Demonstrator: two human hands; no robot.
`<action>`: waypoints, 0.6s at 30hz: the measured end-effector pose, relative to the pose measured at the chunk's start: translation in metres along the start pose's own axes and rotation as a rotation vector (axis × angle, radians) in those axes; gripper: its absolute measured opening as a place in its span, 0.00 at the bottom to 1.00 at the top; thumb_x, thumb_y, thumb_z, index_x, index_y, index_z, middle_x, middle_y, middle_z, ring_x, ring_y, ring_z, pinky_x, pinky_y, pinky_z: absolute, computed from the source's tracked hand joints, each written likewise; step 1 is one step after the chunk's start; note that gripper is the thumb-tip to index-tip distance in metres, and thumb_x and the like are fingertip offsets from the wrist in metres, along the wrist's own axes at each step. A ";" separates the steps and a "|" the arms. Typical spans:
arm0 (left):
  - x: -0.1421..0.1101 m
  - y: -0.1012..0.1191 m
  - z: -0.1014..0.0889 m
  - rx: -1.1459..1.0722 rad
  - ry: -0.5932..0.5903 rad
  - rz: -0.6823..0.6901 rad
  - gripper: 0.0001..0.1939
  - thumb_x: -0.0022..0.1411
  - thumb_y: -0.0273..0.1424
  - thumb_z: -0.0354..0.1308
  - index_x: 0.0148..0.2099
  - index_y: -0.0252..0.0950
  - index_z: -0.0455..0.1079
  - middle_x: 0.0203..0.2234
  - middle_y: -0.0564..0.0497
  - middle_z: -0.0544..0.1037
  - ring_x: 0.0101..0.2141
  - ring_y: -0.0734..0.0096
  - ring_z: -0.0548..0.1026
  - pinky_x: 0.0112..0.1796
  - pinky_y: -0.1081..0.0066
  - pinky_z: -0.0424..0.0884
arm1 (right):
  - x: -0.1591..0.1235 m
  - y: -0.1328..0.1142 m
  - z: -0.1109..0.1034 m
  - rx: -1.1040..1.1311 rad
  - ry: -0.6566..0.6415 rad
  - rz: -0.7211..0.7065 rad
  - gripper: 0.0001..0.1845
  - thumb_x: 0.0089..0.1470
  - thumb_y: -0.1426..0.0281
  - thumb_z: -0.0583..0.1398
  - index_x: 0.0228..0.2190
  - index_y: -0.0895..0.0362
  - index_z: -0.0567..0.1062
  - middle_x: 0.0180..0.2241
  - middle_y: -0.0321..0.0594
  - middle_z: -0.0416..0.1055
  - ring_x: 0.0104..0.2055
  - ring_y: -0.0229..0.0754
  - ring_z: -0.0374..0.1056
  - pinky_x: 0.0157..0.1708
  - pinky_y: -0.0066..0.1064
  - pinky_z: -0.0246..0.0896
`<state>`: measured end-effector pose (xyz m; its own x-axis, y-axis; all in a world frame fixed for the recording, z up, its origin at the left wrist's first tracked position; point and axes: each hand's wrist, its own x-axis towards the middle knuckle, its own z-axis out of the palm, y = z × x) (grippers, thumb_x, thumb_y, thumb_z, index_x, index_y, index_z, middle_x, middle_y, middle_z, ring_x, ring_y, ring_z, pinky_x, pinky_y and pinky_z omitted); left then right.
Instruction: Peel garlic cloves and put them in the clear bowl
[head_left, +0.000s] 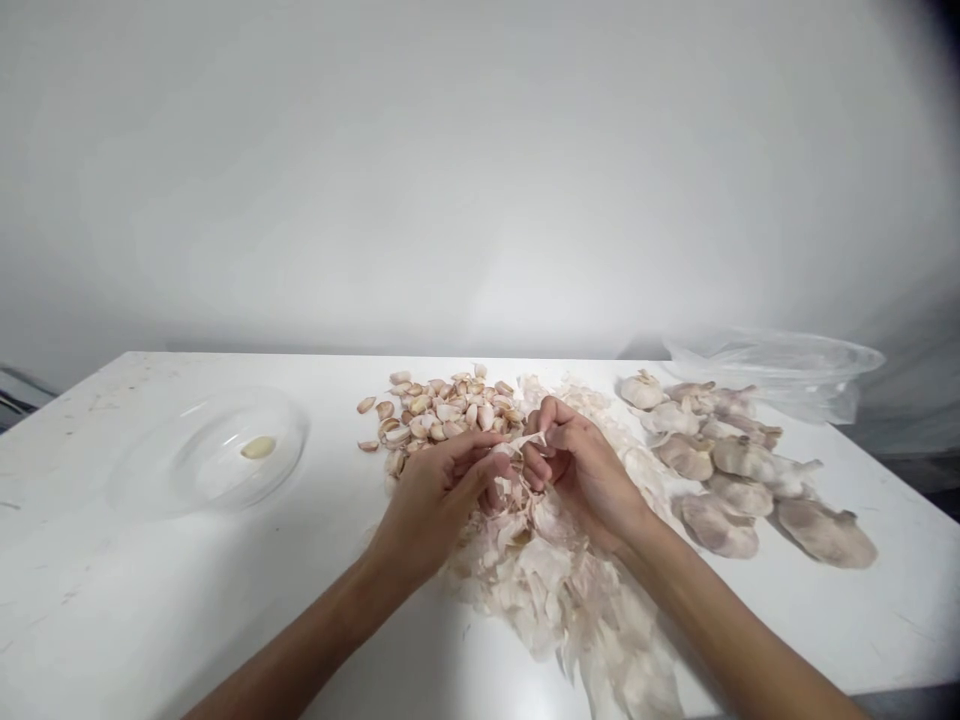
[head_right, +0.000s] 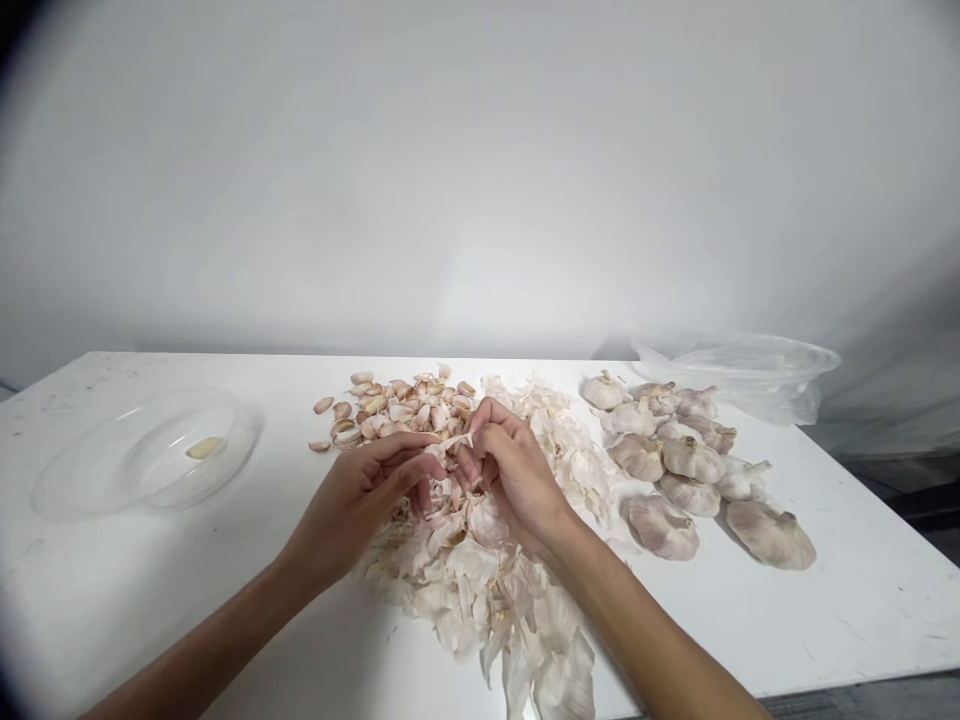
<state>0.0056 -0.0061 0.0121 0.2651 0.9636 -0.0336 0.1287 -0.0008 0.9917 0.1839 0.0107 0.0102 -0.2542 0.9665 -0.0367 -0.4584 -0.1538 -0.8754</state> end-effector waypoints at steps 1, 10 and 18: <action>0.000 0.001 0.000 -0.021 -0.004 -0.005 0.15 0.69 0.42 0.58 0.46 0.35 0.76 0.21 0.54 0.76 0.24 0.72 0.73 0.29 0.73 0.69 | 0.000 0.000 -0.001 -0.003 -0.002 0.001 0.06 0.51 0.77 0.55 0.28 0.53 0.67 0.17 0.28 0.62 0.20 0.34 0.55 0.23 0.26 0.54; 0.002 -0.001 -0.005 -0.296 -0.039 -0.069 0.14 0.68 0.44 0.59 0.42 0.37 0.69 0.24 0.57 0.73 0.22 0.78 0.66 0.23 0.76 0.62 | -0.007 -0.020 -0.011 -0.757 -0.123 -0.170 0.09 0.64 0.64 0.58 0.32 0.54 0.72 0.27 0.32 0.64 0.27 0.36 0.59 0.28 0.29 0.54; 0.003 -0.001 -0.002 -0.090 -0.011 -0.008 0.17 0.70 0.45 0.57 0.35 0.36 0.69 0.22 0.57 0.71 0.20 0.81 0.63 0.21 0.78 0.57 | -0.009 -0.016 -0.005 -1.201 -0.264 -0.302 0.13 0.72 0.63 0.51 0.36 0.54 0.70 0.32 0.33 0.68 0.33 0.37 0.64 0.34 0.32 0.56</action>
<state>0.0040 -0.0031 0.0111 0.2753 0.9604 -0.0421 0.0443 0.0311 0.9985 0.1980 0.0055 0.0223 -0.4999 0.8386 0.2164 0.4961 0.4820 -0.7222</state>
